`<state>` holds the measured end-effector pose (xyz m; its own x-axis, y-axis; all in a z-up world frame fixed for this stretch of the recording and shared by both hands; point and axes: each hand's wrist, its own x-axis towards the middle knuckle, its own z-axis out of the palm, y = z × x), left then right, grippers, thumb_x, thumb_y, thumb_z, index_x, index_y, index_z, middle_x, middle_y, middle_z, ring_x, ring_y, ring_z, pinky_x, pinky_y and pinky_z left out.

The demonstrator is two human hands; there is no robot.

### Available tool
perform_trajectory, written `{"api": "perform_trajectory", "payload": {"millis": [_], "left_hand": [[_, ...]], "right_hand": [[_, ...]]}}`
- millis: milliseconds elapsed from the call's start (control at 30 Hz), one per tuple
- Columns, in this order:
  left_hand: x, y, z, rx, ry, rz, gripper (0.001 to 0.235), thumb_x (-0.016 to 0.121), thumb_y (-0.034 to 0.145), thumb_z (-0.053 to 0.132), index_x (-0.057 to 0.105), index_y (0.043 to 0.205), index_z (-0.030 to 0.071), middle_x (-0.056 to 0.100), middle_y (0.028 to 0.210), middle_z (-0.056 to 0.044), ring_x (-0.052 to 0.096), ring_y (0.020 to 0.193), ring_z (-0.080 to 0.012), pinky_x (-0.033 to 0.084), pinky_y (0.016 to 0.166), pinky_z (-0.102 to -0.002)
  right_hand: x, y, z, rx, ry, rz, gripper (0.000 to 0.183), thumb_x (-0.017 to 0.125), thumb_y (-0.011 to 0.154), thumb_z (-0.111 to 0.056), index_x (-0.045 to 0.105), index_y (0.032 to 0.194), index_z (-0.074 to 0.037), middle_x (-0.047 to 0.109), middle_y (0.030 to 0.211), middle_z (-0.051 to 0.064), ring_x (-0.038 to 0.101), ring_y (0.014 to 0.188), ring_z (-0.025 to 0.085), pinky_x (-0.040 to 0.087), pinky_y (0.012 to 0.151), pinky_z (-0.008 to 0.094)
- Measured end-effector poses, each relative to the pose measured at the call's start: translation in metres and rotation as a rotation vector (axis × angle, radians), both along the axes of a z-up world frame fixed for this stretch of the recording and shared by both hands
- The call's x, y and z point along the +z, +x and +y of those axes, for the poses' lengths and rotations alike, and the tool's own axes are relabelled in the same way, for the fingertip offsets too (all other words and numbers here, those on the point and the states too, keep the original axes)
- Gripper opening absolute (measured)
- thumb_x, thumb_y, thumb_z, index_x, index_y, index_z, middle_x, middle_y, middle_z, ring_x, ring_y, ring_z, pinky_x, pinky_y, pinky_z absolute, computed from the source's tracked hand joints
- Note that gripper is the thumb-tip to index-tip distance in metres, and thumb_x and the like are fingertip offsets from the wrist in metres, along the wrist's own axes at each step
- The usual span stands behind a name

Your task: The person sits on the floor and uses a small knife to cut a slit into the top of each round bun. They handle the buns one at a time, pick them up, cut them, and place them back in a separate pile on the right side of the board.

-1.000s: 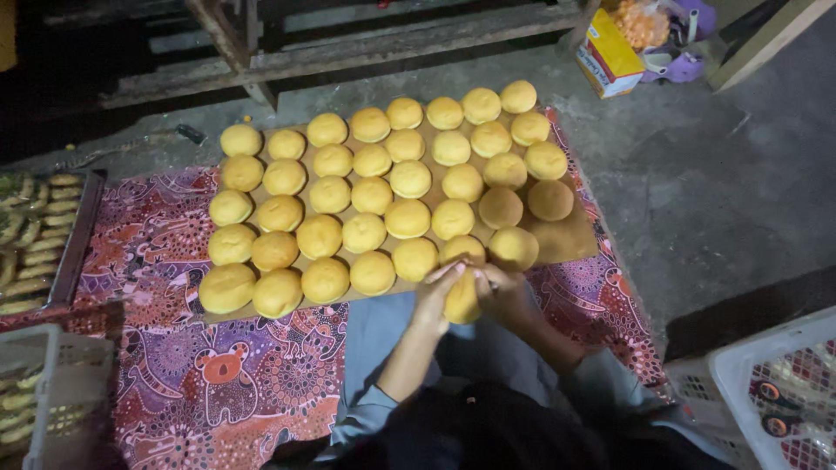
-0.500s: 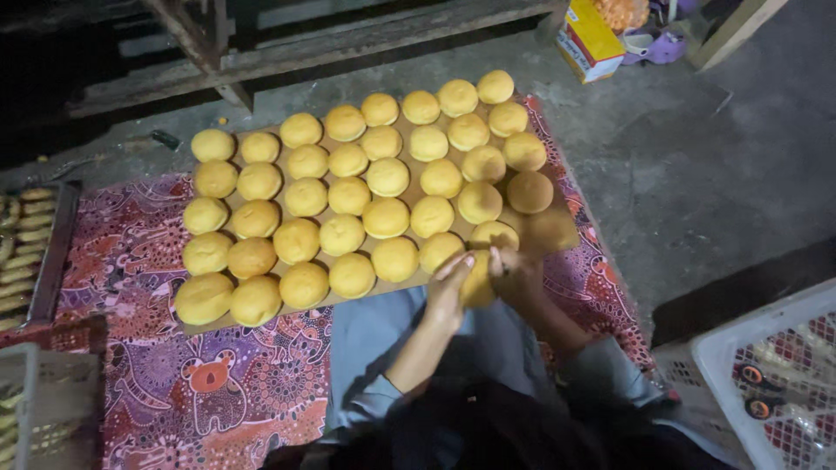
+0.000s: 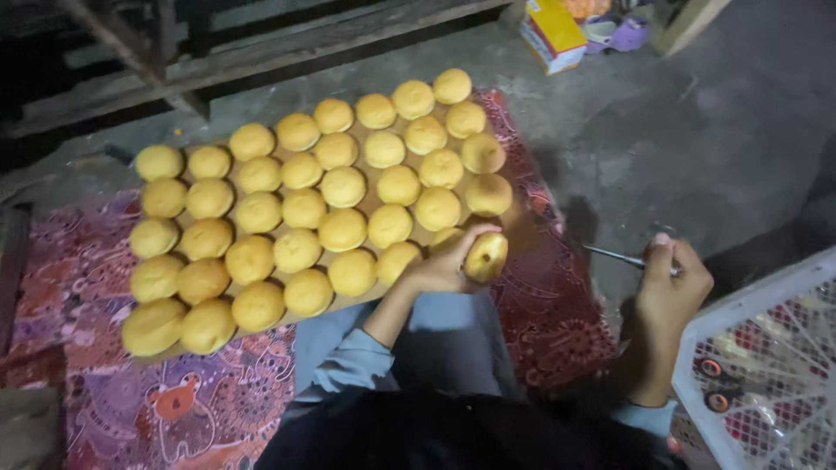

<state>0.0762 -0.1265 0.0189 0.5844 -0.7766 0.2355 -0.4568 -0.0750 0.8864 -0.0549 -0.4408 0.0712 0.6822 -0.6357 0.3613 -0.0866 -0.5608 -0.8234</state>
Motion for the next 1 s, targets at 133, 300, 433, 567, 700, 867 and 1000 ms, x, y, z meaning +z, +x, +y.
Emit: {"api": "perform_trajectory", "payload": {"millis": [133,300,433,567,700,867,1000], "left_hand": [[-0.026,0.032,-0.051,0.043,0.249,-0.294,0.104,0.087,0.064,0.009,0.038,0.155,0.024,0.031,0.159,-0.018,0.027,0.152,-0.0432,0.034,0.121,-0.049],[-0.053,0.040,-0.091,0.173,0.671,-0.646,0.092,0.083,0.076,0.021,0.037,0.153,0.036,0.027,0.155,-0.011,0.023,0.147,-0.0383,0.018,0.116,-0.070],[-0.060,0.061,-0.097,0.144,0.593,-0.262,0.064,0.068,0.091,0.038,0.047,0.149,0.021,0.039,0.152,-0.017,0.033,0.145,-0.0400,0.024,0.115,-0.069],[-0.056,0.090,-0.095,0.777,0.515,-0.071,0.064,0.063,0.097,0.050,0.054,0.144,0.007,0.043,0.148,-0.022,0.037,0.141,-0.0410,0.029,0.109,-0.070],[-0.047,0.101,-0.098,0.750,0.729,-0.114,0.075,0.078,0.081,0.049,0.052,0.134,0.002,0.042,0.144,-0.021,0.036,0.137,-0.0408,0.028,0.106,-0.068],[-0.054,0.101,-0.099,0.629,0.392,-0.329,0.069,0.085,0.073,0.026,0.056,0.134,0.010,0.053,0.135,-0.017,0.048,0.131,-0.0342,0.044,0.101,-0.053],[-0.075,0.097,-0.081,0.819,-0.274,0.156,0.057,0.083,0.084,0.018,0.049,0.127,0.002,0.060,0.115,-0.014,0.063,0.110,-0.0246,0.054,0.096,-0.039]], "right_hand": [[-0.020,-0.014,-0.019,-0.096,-0.153,0.163,0.033,0.064,0.110,-0.029,0.071,0.095,0.000,0.063,0.076,0.015,0.060,0.068,0.019,0.047,0.068,0.037],[-0.053,-0.015,-0.016,-0.093,-0.018,0.207,0.032,0.065,0.106,-0.031,0.071,0.099,0.000,0.066,0.076,0.017,0.061,0.069,0.020,0.049,0.068,0.038],[-0.076,-0.019,-0.016,-0.053,0.054,0.254,0.023,0.070,0.102,-0.023,0.069,0.099,-0.001,0.068,0.080,0.017,0.058,0.073,0.019,0.050,0.068,0.034],[-0.097,-0.010,-0.007,0.306,0.345,0.145,0.010,0.066,0.099,-0.010,0.059,0.096,-0.004,0.061,0.071,0.007,0.058,0.062,0.013,0.047,0.055,0.031],[-0.114,0.014,0.008,0.342,-0.269,0.027,0.009,0.063,0.101,-0.012,0.062,0.105,-0.004,0.059,0.078,0.004,0.055,0.067,0.014,0.046,0.057,0.028],[-0.124,0.035,0.037,0.237,0.699,0.072,0.021,0.058,0.108,-0.022,0.070,0.108,-0.005,0.051,0.065,-0.001,0.044,0.052,0.009,0.035,0.046,0.026],[-0.120,0.060,0.053,0.223,0.607,0.010,0.025,0.061,0.103,-0.021,0.068,0.121,-0.004,0.057,0.069,-0.002,0.050,0.055,0.007,0.040,0.046,0.024]]}}
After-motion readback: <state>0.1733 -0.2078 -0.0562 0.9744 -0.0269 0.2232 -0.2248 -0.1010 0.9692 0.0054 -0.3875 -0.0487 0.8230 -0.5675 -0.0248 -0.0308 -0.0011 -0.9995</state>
